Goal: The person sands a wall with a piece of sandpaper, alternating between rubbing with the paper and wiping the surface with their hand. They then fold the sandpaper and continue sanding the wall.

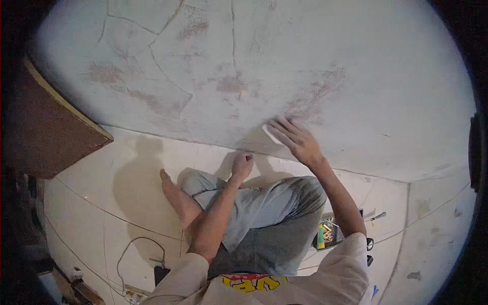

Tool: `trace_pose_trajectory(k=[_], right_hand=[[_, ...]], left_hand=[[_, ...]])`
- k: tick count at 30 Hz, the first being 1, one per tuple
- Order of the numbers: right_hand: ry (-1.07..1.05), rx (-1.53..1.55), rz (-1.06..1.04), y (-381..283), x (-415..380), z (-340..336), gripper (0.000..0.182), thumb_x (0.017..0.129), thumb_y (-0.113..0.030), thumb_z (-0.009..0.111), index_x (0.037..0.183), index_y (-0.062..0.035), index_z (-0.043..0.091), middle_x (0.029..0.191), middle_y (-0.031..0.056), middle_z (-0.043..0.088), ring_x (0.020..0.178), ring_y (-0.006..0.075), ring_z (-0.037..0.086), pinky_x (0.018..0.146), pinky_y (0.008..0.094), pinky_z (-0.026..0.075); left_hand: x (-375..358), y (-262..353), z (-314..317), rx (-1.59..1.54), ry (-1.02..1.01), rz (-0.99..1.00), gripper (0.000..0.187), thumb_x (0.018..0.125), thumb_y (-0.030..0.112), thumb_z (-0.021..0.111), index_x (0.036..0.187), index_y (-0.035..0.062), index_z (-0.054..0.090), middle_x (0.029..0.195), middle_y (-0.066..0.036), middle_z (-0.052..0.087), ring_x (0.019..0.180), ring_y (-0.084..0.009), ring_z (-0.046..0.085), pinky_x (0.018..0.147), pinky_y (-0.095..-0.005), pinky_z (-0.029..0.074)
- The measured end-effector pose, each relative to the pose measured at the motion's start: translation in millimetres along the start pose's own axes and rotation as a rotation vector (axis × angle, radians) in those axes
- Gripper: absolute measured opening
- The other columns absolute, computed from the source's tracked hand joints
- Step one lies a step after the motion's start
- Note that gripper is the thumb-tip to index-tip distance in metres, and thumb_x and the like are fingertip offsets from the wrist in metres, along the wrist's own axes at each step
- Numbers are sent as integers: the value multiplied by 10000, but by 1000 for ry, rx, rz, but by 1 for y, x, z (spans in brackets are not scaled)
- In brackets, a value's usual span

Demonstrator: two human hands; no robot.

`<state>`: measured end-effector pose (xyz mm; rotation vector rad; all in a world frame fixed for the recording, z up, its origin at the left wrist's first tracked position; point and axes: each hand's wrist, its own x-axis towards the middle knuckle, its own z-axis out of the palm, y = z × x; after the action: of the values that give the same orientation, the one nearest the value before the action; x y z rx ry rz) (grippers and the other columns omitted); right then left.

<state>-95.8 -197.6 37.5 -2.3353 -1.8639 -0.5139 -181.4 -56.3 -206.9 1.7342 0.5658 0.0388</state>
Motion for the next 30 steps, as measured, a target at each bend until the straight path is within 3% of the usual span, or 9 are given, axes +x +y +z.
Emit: trace_pose_trajectory(k=[5, 9, 13, 18, 22, 25, 28, 30], right_hand=[[318, -6, -183, -42, 141, -10, 474, 833, -154, 511, 1301, -77, 520, 1386, 48, 503, 1301, 240, 450, 1078, 391, 385], [440, -18, -219, -57, 185, -8, 465, 826, -163, 518, 1283, -79, 532, 1373, 48, 516, 1291, 240, 462, 1086, 394, 380], [340, -38, -182, -30, 117, -9, 489, 784, -132, 561, 1264, -38, 544, 1349, 92, 528, 1267, 240, 478, 1077, 367, 390], [-44, -171, -51, 11, -13, -4, 509, 828, -147, 531, 1334, -102, 499, 1398, 56, 492, 1311, 233, 434, 1093, 385, 371], [-78, -163, -65, 13, -21, -12, 493, 845, -165, 514, 1333, -95, 495, 1395, 55, 495, 1309, 234, 437, 1097, 387, 366], [73, -100, -150, 4, 33, -12, 468, 855, -169, 507, 1311, -65, 502, 1387, 67, 501, 1302, 238, 445, 1097, 386, 367], [274, -24, -240, -28, 119, -19, 455, 825, -146, 541, 1266, -31, 530, 1358, 114, 518, 1277, 260, 469, 1093, 383, 376], [347, 17, -259, -42, 157, -4, 495, 835, -162, 516, 1315, -48, 481, 1409, 63, 473, 1309, 245, 436, 1101, 378, 364]], left_hand=[[1, 1, -7, -61, -18, -49, 242, 844, 224, 575, 831, -1, 663, 687, -151, 667, 651, -282, 667, 654, -410, 502], [2, -1, -14, -7, 21, -65, 231, 835, 217, 588, 823, -2, 663, 701, -146, 675, 657, -280, 670, 666, -389, 517], [-3, 12, -22, -68, -44, -167, 235, 836, 221, 587, 845, -1, 661, 742, -166, 677, 708, -292, 674, 698, -392, 518], [3, -13, 0, -15, 98, 56, 265, 842, 242, 592, 915, -1, 668, 870, -189, 675, 833, -309, 656, 754, -418, 499], [1, -6, -2, -28, 46, -2, 254, 839, 235, 591, 919, 9, 676, 901, -193, 672, 856, -320, 651, 755, -420, 495], [1, -1, -4, -35, 39, 20, 239, 838, 223, 587, 913, 14, 674, 876, -191, 673, 839, -314, 652, 753, -419, 491], [1, -6, -8, 35, -30, -44, 226, 842, 215, 582, 896, 15, 673, 827, -180, 671, 753, -289, 656, 703, -409, 499], [10, -28, -5, 57, 31, 54, 199, 896, 184, 531, 956, 31, 645, 679, -69, 604, 521, -154, 609, 414, -306, 495]])
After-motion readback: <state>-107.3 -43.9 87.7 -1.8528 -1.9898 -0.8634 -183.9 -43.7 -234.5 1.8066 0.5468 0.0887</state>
